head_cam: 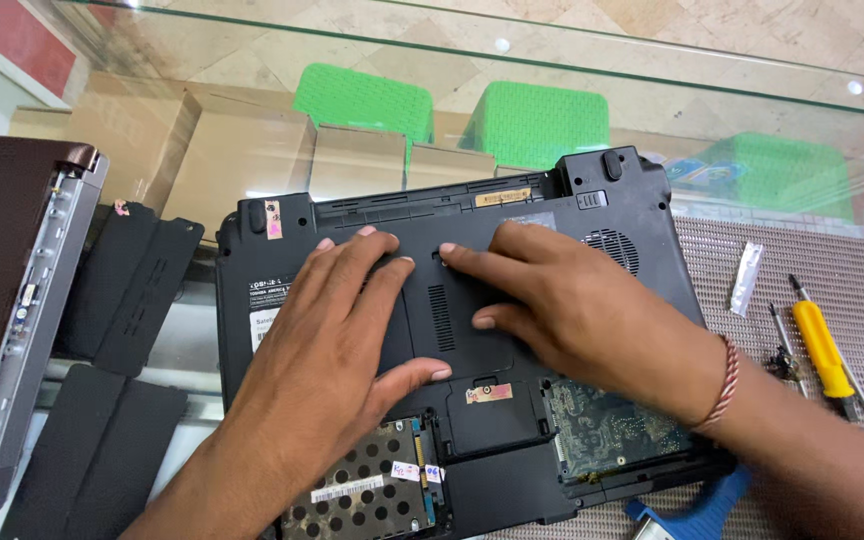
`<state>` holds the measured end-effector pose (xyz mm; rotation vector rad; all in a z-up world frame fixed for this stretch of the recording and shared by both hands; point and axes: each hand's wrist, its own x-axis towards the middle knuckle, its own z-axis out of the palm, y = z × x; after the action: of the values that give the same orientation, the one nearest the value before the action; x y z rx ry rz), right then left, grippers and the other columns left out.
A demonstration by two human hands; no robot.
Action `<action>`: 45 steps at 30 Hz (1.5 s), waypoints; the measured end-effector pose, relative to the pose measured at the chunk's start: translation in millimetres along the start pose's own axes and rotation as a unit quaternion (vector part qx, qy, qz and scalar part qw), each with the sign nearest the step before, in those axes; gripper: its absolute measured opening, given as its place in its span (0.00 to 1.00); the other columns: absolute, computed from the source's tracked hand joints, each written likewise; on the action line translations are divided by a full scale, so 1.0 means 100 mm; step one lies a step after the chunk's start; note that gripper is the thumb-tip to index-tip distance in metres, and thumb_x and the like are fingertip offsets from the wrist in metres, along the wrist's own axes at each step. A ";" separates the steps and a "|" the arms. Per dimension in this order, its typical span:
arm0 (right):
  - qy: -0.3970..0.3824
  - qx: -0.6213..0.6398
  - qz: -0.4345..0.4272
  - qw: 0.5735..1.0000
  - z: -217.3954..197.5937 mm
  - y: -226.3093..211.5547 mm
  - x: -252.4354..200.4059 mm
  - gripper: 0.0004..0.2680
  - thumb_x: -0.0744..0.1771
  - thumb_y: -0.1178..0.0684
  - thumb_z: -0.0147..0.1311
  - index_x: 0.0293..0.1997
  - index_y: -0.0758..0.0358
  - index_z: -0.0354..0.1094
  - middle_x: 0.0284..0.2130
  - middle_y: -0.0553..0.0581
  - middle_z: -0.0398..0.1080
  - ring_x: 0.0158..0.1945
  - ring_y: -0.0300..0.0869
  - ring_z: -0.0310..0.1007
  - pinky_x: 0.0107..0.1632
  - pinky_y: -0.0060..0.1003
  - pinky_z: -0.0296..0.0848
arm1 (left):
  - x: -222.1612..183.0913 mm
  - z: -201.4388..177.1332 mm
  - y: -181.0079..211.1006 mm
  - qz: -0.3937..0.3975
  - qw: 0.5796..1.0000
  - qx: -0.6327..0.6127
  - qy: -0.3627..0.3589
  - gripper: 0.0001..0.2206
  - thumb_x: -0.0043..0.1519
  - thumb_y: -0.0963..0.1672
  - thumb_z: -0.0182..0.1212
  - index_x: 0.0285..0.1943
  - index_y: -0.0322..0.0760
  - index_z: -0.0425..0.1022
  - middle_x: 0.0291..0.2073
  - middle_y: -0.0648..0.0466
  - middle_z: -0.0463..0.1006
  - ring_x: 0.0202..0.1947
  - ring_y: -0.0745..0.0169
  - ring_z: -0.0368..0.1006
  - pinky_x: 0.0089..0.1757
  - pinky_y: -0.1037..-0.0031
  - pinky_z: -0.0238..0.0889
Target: The person removes a black plastic cover from the bottom of a laptop using a yellow screwdriver. They then attempt to reattach the cover, aligning it with the chassis. Finally, they use a blue screwdriver to tighten screws to secure the cover in place.
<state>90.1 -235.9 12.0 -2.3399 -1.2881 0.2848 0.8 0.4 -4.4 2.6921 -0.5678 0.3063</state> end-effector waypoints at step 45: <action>0.043 -0.075 -0.004 0.996 0.09 -0.05 0.03 0.14 0.70 0.47 0.49 0.61 0.56 0.71 0.40 0.54 0.68 0.40 0.53 0.66 0.40 0.50 0.70 | 0.00 0.10 -0.03 0.012 0.999 0.034 -0.024 0.35 0.54 0.59 0.71 0.62 0.34 0.71 0.65 0.46 0.68 0.67 0.41 0.60 0.65 0.50 0.50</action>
<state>84.4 -228.7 6.2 -2.4423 -1.3176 0.0873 3.3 -1.2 -14.5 2.7659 -0.6152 0.2722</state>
